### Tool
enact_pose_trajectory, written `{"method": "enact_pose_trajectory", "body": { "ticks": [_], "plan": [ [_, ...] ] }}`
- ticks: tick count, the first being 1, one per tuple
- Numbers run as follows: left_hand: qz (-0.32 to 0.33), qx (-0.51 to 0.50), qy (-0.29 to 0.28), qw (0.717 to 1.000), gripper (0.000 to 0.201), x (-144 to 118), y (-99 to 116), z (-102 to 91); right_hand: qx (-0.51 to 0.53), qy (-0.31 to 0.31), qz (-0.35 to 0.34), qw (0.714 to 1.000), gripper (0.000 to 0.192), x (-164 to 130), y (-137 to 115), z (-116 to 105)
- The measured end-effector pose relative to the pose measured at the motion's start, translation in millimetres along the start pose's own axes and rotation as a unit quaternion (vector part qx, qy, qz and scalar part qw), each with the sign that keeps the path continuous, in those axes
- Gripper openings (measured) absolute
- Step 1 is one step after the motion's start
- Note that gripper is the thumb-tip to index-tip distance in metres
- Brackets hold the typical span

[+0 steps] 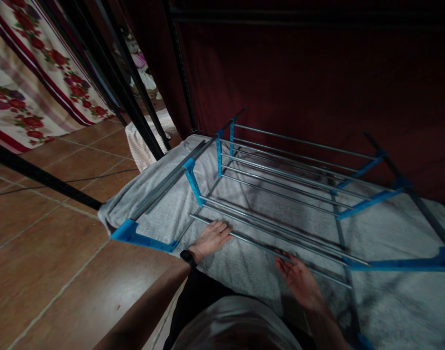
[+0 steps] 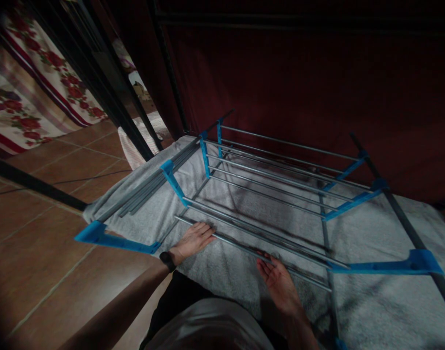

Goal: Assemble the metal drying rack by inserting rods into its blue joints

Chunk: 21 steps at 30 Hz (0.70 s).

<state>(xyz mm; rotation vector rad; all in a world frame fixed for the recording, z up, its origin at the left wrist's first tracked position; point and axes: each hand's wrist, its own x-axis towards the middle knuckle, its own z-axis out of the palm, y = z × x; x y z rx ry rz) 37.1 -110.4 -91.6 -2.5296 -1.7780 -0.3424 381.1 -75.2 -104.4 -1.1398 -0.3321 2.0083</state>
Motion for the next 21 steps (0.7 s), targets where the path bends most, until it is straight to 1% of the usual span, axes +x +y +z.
{"method": "enact_pose_trajectory", "body": {
  "ticks": [7, 17, 21],
  "plan": [
    [-0.001, 0.006, -0.004, 1.000, 0.038, 0.3, 1.1, -0.2, 0.001, 0.000, 0.003, 1.000, 0.015, 1.9, 0.5, -3.2],
    [0.003, 0.009, -0.010, 1.000, 0.039, 0.4, 2.8, -1.5, -0.003, 0.002, -0.004, 1.000, 0.013, -1.1, -0.3, -0.4],
    [-0.002, 0.010, -0.003, 1.000, 0.039, -0.1, 3.7, -1.3, 0.000, 0.000, -0.001, 1.000, 0.014, 0.2, -0.3, -2.8]
  ]
}}
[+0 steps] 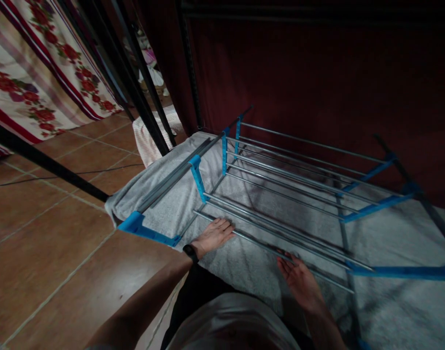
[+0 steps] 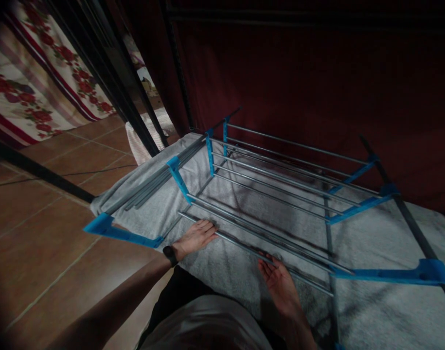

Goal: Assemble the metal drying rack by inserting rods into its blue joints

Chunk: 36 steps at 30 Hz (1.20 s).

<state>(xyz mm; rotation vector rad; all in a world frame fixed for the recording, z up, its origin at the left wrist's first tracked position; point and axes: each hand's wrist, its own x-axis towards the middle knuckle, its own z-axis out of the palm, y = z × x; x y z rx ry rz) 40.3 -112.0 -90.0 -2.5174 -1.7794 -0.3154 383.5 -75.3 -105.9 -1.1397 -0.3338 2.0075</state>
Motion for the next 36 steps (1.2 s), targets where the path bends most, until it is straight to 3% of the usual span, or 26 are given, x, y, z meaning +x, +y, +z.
{"method": "enact_pose_trajectory", "body": {
  "ticks": [15, 22, 26, 30, 36],
  "plan": [
    [0.015, -0.006, 0.003, 1.000, 0.040, 0, -2, 0.4, -0.011, -0.007, 0.005, 1.000, 0.019, -4, 3, -2],
    [0.015, -0.012, 0.005, 1.000, 0.038, 1, -3, 2.0, -0.079, -0.066, 0.021, 0.994, 0.036, -11, 6, 4],
    [0.016, -0.011, 0.000, 1.000, 0.035, 2, -2, 0.7, -0.140, -0.070, 0.018, 0.988, 0.039, -13, 8, 14],
    [0.014, -0.002, -0.008, 1.000, 0.036, 2, -1, -1.2, -0.225, -0.045, -0.062, 0.971, 0.032, -22, 12, 24],
    [0.012, -0.004, 0.000, 1.000, 0.035, 0, -1, -1.7, -0.379, 0.016, -0.249, 0.891, 0.019, -35, 2, 35]
  ]
}}
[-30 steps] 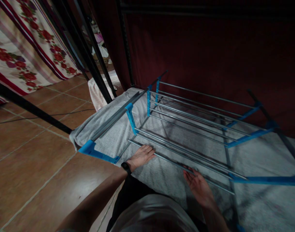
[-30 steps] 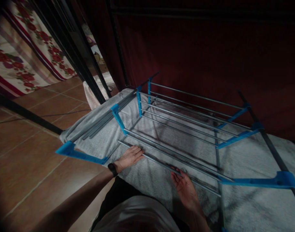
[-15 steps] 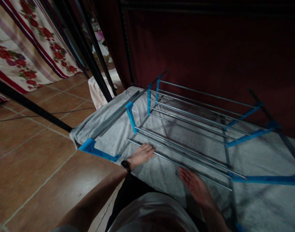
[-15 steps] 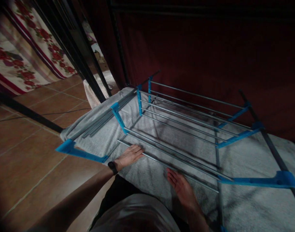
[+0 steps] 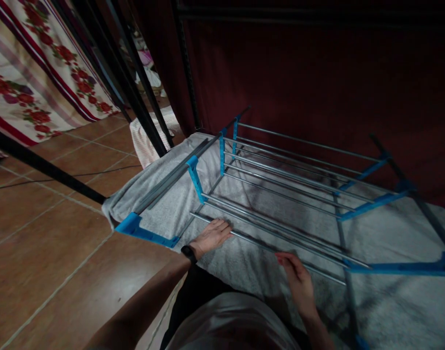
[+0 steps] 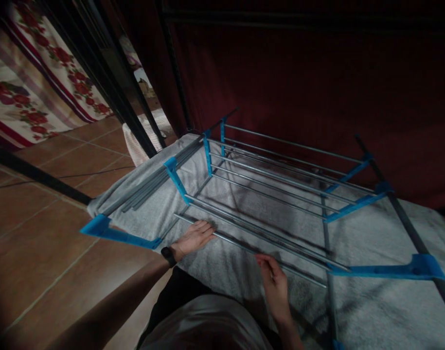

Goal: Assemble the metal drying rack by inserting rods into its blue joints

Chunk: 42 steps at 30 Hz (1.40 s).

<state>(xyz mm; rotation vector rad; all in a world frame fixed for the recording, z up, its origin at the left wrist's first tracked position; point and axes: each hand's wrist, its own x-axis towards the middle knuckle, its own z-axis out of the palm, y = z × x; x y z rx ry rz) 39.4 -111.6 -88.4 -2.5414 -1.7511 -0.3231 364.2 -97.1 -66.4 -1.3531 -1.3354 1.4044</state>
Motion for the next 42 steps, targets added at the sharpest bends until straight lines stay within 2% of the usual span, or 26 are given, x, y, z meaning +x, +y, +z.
{"method": "enact_pose_trajectory", "body": {
  "ticks": [4, 8, 10, 12, 15, 17, 20, 25, 35, 42],
  "plan": [
    [0.008, -0.002, 0.013, 1.000, 0.033, -2, -1, 1.7, -0.079, 0.004, -0.074, 0.994, 0.020, 8, 2, -4],
    [0.013, -0.001, 0.028, 1.000, 0.031, -3, -1, 3.0, -0.169, -0.007, -0.134, 0.977, 0.025, 13, 21, -11],
    [0.011, 0.000, 0.034, 0.999, 0.032, -4, -1, 3.0, -0.259, -0.019, -0.183, 0.948, 0.025, 14, 32, -15],
    [0.010, 0.001, 0.038, 0.999, 0.032, -5, -1, 2.8, -0.352, -0.029, -0.231, 0.907, 0.027, 15, 41, -19],
    [0.009, 0.004, 0.048, 0.999, 0.032, -6, 0, 2.7, -0.437, -0.031, -0.283, 0.853, 0.029, 16, 45, -24],
    [0.007, 0.003, 0.054, 0.999, 0.032, -6, -1, 2.6, -0.463, -0.030, -0.305, 0.832, 0.028, 18, 44, -25],
    [0.004, -0.001, 0.053, 0.999, 0.032, -7, -1, 1.9, -0.484, -0.025, -0.321, 0.814, 0.026, 19, 40, -26],
    [0.006, -0.007, 0.053, 0.999, 0.033, -6, -1, 0.1, -0.504, -0.016, -0.318, 0.803, 0.025, 21, 41, -29],
    [0.012, -0.006, 0.067, 0.998, 0.034, -7, -3, 3.6, -0.475, -0.036, -0.282, 0.833, 0.028, 20, 52, -33],
    [0.019, -0.002, 0.068, 0.997, 0.031, -6, -4, 4.7, -0.468, -0.033, -0.282, 0.837, 0.029, 21, 59, -33]
  ]
}}
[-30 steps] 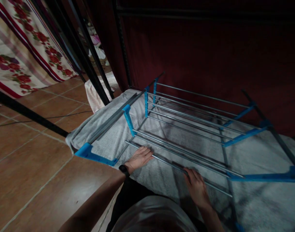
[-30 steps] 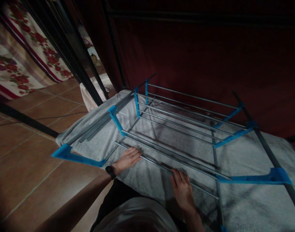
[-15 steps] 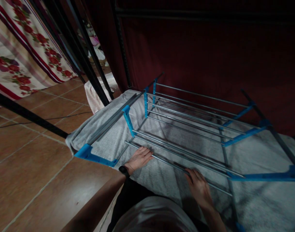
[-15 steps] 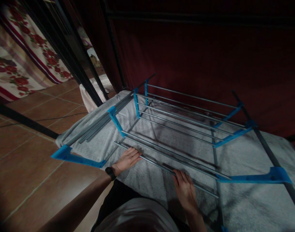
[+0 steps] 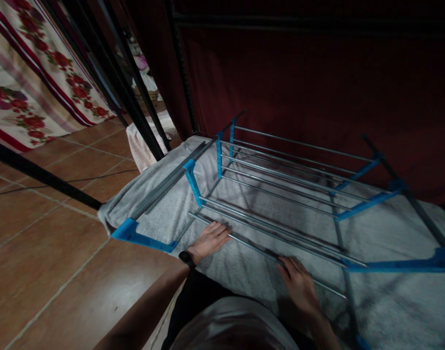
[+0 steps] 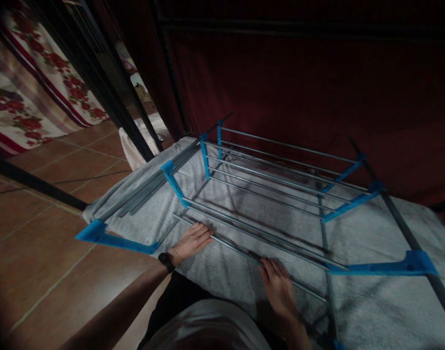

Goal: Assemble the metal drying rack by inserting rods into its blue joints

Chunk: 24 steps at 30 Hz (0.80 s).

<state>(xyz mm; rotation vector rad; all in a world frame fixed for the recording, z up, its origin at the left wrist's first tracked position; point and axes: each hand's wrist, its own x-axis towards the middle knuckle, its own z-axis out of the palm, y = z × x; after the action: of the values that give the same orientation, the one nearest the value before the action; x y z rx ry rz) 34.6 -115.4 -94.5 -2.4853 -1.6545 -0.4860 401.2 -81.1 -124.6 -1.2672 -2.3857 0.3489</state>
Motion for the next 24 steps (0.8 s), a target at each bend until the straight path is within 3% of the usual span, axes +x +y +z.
{"method": "enact_pose_trajectory", "body": {
  "ticks": [24],
  "plan": [
    [-0.015, -0.002, -0.049, 0.999, 0.031, 5.2, 1.9, -1.6, -0.043, 0.010, -0.003, 0.999, 0.028, 5.4, -5.4, 4.3]
  ]
}}
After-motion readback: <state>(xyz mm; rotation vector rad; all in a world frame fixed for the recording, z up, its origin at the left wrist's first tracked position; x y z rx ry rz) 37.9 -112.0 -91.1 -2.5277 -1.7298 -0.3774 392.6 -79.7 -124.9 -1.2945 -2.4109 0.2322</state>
